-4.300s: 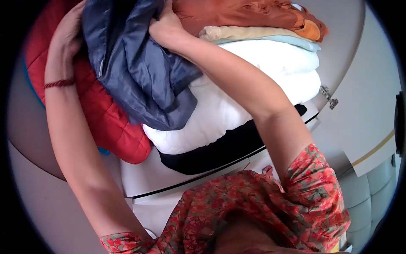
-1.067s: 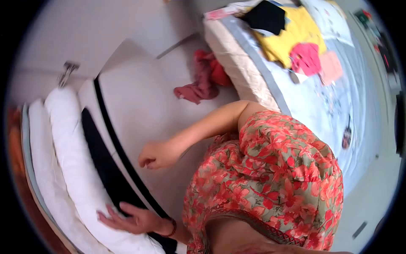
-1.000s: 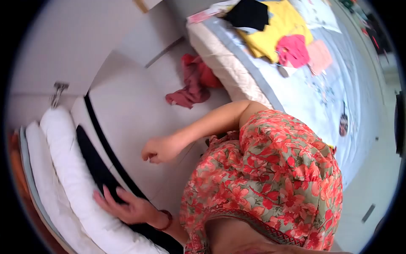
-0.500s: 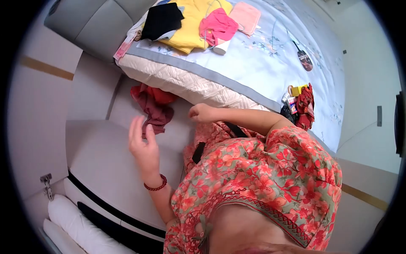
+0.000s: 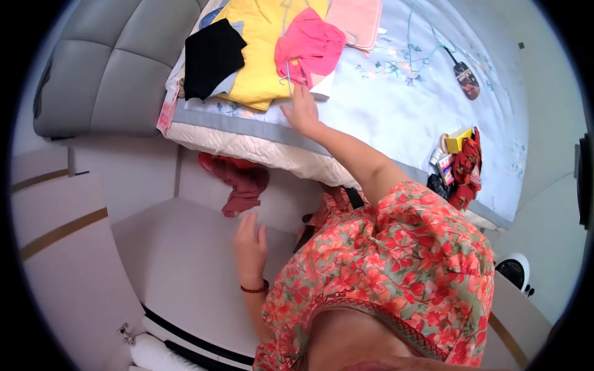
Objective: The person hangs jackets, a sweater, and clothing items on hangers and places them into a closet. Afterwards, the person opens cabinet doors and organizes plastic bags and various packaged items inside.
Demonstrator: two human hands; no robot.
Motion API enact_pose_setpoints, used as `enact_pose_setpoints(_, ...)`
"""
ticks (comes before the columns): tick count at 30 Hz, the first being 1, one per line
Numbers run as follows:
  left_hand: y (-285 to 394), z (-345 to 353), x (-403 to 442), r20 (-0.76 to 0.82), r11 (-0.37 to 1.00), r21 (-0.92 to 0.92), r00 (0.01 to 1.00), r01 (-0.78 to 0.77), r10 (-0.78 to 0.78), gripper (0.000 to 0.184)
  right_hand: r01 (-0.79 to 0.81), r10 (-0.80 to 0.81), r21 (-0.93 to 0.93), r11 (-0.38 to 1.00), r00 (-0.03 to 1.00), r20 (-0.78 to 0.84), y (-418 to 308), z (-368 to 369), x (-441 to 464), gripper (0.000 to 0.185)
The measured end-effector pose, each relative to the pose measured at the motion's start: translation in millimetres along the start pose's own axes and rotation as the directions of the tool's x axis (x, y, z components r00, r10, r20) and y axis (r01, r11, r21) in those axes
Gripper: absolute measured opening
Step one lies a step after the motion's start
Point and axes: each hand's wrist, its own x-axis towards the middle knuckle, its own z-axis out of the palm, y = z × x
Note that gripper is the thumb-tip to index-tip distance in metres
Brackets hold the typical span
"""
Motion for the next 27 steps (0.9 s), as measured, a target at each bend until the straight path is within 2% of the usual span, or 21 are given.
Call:
enact_pose_setpoints(2,8.2,-0.6,1.0,0.016,0.999,0.021,0.999,0.027,-0.027,0.032,-0.071,0.085,-0.137,0.988,0.991,0.102,-3.6,2.3,11.6,0.063)
enact_pose_setpoints(3,11.4,0.2,5.2,0.024,0.999,0.025,0.999,0.035,-0.036,0.033,-0.076,0.09,-0.128,0.989,0.99,0.107,-1.4,3.7,17.4,0.063)
enact_pose_setpoints(5,11.0,2.6,9.7,0.03,0.998,0.027,0.998,0.055,-0.056,0.034,-0.043,0.104,-0.31,0.95,0.977,0.184,3.2,6.1,24.2,0.051)
enact_pose_setpoints(9,9.3,8.1,24.8,0.048,0.995,0.023,0.994,0.092,-0.093,0.035,0.029,0.066,-0.435,0.9,0.978,0.2,28.4,32.5,41.9,0.041)
enact_pose_setpoints(14,8.1,9.6,34.3,0.093,0.996,0.025,0.992,0.084,-0.086,0.036,0.046,0.048,-0.311,0.949,0.956,0.288,26.3,7.8,49.2,0.022)
enact_pose_setpoints(16,7.8,8.7,39.5,0.105,0.997,0.029,0.991,0.076,-0.079,0.036,0.021,0.052,-0.266,0.964,0.963,0.266,32.8,-2.5,46.4,0.02)
enact_pose_setpoints(18,4.9,13.1,47.4,0.041,0.999,-0.025,0.998,-0.043,0.044,0.035,0.001,0.055,-0.223,0.975,0.968,0.244,44.6,-21.1,38.8,0.019)
enact_pose_setpoints(20,3.3,15.1,62.4,0.057,0.997,-0.035,0.996,-0.065,0.067,0.035,-0.17,0.143,0.081,0.982,0.952,0.272,59.0,-45.9,33.7,0.016)
enact_pose_setpoints(21,3.9,17.2,69.4,0.072,0.996,-0.045,0.994,-0.081,0.084,0.035,-0.171,0.145,0.079,0.982,0.953,0.265,63.1,-56.7,32.0,0.016)
enact_pose_setpoints(23,14.2,20.6,84.8,0.09,0.994,-0.074,0.992,-0.078,0.084,0.034,-0.351,0.213,0.44,0.826,0.918,0.333,67.9,-76.3,32.0,0.021)
enact_pose_setpoints(25,30.7,17.7,84.1,0.118,0.991,-0.096,0.988,-0.091,0.102,0.034,-0.333,0.207,0.427,0.841,0.926,0.315,66.0,-98.6,20.0,0.023)
enact_pose_setpoints(27,46.5,24.7,97.9,0.177,0.976,-0.203,0.977,-0.079,0.116,0.033,-0.194,0.118,0.49,0.85,0.976,0.182,72.3,-112.5,16.9,0.016)
